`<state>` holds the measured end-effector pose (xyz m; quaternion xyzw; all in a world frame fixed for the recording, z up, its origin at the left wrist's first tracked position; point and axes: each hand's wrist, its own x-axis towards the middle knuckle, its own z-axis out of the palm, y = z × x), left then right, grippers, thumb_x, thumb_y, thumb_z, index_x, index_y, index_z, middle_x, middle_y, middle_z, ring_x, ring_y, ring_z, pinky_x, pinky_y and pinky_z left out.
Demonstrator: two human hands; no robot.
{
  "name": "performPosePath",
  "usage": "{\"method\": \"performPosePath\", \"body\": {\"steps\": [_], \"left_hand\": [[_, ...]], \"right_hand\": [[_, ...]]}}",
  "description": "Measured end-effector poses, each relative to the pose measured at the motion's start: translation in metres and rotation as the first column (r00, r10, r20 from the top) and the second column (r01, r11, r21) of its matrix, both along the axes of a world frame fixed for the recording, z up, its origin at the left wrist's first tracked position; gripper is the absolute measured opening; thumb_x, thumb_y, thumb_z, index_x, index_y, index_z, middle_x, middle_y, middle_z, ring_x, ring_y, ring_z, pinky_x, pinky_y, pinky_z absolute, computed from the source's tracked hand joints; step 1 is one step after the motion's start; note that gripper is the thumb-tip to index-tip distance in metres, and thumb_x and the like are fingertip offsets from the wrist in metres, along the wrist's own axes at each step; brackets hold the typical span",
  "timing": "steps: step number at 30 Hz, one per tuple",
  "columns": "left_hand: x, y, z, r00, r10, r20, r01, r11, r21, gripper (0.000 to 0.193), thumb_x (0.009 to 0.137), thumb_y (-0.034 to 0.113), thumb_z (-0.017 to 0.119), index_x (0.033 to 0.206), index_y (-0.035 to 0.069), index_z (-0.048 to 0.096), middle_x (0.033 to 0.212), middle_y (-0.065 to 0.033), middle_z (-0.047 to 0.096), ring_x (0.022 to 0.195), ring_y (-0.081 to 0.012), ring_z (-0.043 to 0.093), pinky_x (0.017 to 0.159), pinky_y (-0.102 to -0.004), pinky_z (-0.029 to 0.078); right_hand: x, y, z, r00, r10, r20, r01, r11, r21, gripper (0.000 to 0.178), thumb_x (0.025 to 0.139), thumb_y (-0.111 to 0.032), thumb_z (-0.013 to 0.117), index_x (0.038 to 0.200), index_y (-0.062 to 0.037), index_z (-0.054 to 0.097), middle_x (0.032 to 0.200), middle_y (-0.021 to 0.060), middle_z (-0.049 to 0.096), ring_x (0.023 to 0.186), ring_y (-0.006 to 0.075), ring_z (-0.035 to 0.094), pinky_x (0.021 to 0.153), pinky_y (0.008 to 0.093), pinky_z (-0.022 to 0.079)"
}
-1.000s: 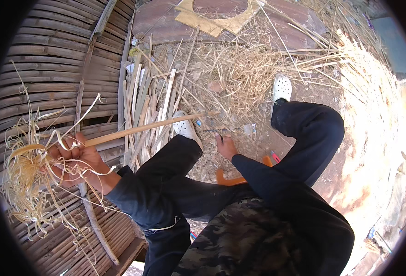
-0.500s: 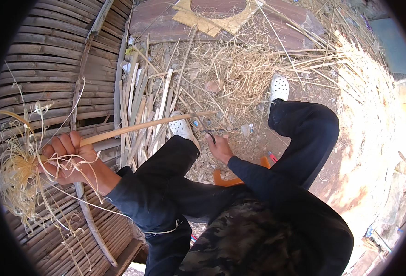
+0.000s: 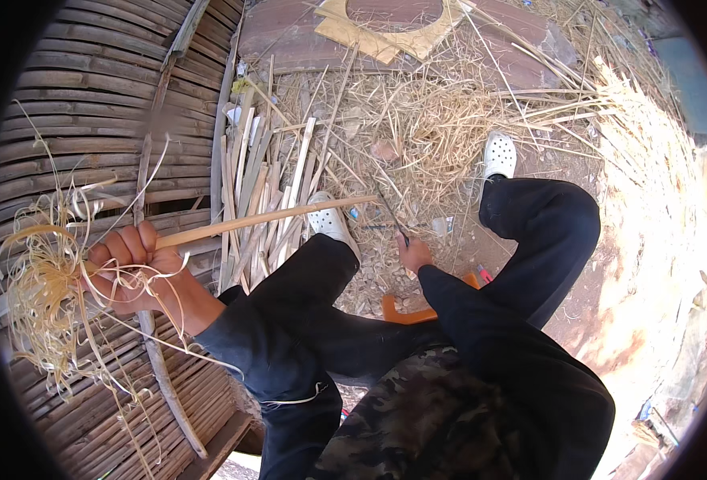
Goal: The person sits on the ground and uses a knife to split a long bamboo stalk into thin strips. They hold the stalk with one hand and repeatedly draw the knife along its length to separate the fibers, accumulating a pile of bamboo strips on the floor.
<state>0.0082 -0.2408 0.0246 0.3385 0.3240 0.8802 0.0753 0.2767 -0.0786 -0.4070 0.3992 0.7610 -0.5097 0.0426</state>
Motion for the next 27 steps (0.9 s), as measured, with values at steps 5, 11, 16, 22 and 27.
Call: {"method": "performPosePath", "body": {"steps": [5, 11, 16, 22, 27], "left_hand": [[-0.008, 0.013, -0.019, 0.998, 0.05, 0.029, -0.049, 0.998, -0.035, 0.039, 0.092, 0.036, 0.048, 0.062, 0.014, 0.04, 0.051, 0.0025, 0.019, 0.047, -0.0094, 0.014, 0.05, -0.0281, 0.016], [0.008, 0.007, -0.007, 0.998, 0.068, -0.001, -0.068, 0.995, -0.07, 0.045, 0.092, 0.043, 0.047, 0.059, 0.015, 0.036, 0.051, 0.002, 0.02, 0.047, -0.0101, 0.014, 0.049, -0.0285, 0.015], [0.007, 0.034, -0.007, 0.989, 0.136, 0.056, -0.128, 0.984, -0.125, 0.051, 0.091, 0.053, 0.046, 0.059, 0.015, 0.032, 0.052, 0.0015, 0.023, 0.046, -0.0103, 0.015, 0.049, -0.0291, 0.016], [0.033, 0.037, 0.004, 0.999, 0.02, -0.047, -0.023, 0.998, -0.057, 0.051, 0.092, 0.051, 0.044, 0.059, 0.015, 0.03, 0.052, 0.0021, 0.021, 0.047, -0.0098, 0.015, 0.049, -0.0284, 0.016], [0.035, 0.045, -0.001, 0.996, 0.069, -0.051, -0.072, 0.996, -0.058, 0.051, 0.092, 0.05, 0.044, 0.058, 0.015, 0.03, 0.052, 0.0022, 0.02, 0.047, -0.0097, 0.016, 0.049, -0.0282, 0.016]], "right_hand": [[-0.011, 0.001, 0.028, 0.996, 0.005, -0.092, -0.006, 1.0, -0.01, 0.052, 0.095, -0.045, 0.038, 0.084, 0.0006, 0.063, 0.071, 0.0268, 0.059, 0.072, 0.0446, 0.058, 0.067, 0.0483, 0.045], [0.021, 0.012, 0.003, 0.988, 0.102, 0.114, -0.106, 0.994, 0.025, 0.065, 0.092, -0.056, 0.034, 0.083, 0.0022, 0.062, 0.072, 0.027, 0.06, 0.074, 0.0448, 0.059, 0.07, 0.0492, 0.045], [0.008, 0.017, -0.046, 0.97, -0.069, 0.231, 0.165, 0.89, -0.426, 0.065, 0.087, -0.068, 0.036, 0.072, -0.006, 0.05, 0.052, 0.0098, 0.047, 0.047, 0.03, 0.05, 0.047, 0.045, 0.041], [-0.026, 0.019, 0.053, 0.955, -0.294, 0.032, 0.21, 0.599, -0.773, 0.056, 0.088, -0.067, 0.036, 0.069, -0.0148, 0.037, 0.047, -0.0045, 0.026, 0.034, 0.01, 0.029, 0.031, 0.0308, 0.025], [-0.038, 0.027, 0.054, 0.984, -0.112, -0.14, 0.064, 0.949, -0.308, 0.056, 0.093, -0.052, 0.043, 0.073, -0.0007, 0.052, 0.054, 0.0083, 0.047, 0.045, 0.0215, 0.048, 0.046, 0.0351, 0.04]]}}
